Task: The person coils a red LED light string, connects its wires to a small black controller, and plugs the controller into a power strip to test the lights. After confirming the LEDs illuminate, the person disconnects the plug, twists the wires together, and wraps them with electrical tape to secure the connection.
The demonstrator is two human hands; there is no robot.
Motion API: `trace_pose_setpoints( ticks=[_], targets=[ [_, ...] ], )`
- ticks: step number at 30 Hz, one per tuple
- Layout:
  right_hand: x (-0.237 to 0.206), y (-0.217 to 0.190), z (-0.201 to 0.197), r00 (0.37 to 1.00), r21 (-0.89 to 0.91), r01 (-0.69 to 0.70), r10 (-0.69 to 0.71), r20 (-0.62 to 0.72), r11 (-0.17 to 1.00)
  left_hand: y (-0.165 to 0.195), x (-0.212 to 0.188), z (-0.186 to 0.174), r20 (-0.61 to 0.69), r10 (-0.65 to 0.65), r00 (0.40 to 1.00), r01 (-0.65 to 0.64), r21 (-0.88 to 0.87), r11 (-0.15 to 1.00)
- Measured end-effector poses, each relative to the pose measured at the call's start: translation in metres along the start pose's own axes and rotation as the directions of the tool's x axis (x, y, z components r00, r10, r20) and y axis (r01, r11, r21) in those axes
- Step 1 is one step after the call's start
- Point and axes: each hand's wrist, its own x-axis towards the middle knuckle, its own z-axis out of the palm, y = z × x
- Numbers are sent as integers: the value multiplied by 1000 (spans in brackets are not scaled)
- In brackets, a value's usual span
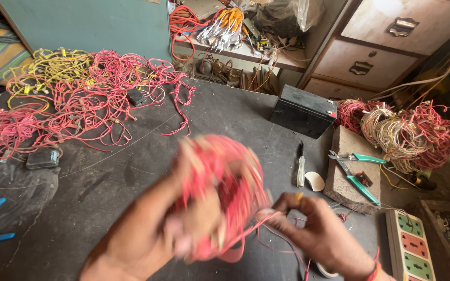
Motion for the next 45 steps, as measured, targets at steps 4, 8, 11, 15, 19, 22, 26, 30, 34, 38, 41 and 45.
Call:
trace_pose_setpoints(
  ticks=[4,8,11,15,19,22,26,30,34,38,41,45],
  targets=[
    [0,6,-9,948,415,-257,311,-66,873,-10,-5,13,-310,-428,849,519,342,783],
    [3,-26,-3,869,-255,-426,315,-380,868,-35,5,3,-602,-510,614,765,613,198],
    [1,-55,3,816,-386,-532,336,-470,754,-45,10,-7,-705,-329,629,704,695,-143],
    [-3,-70,16,869,-413,-447,276,-410,793,-49,23,-18,-264,144,954,294,919,-262],
    [-6,-62,28,988,-178,-47,20,-155,983,-54,31,-19,-522,359,774,421,847,325],
    [-4,-53,34,988,87,-146,150,-37,985,-57,38,-17,-620,373,691,264,696,668],
    [-10,-47,34,947,298,-313,275,164,902,-42,39,-19,-611,483,627,-44,591,806],
    [-11,-39,22,950,238,-217,150,273,947,-21,26,-23,-650,474,595,-381,291,878],
    [-2,-23,-1,947,-133,-251,271,172,959,-6,12,-24,-407,381,830,-470,-142,871],
    [0,-11,-16,987,-311,-162,148,-68,937,-5,7,-14,-195,275,941,-266,76,961],
    [1,-12,-18,991,-216,-16,-13,-132,976,-15,6,-2,-274,-98,957,203,384,901],
    [0,-22,-14,899,-256,-438,410,-157,862,-49,12,0,-492,-343,801,592,739,323]
  ],
)
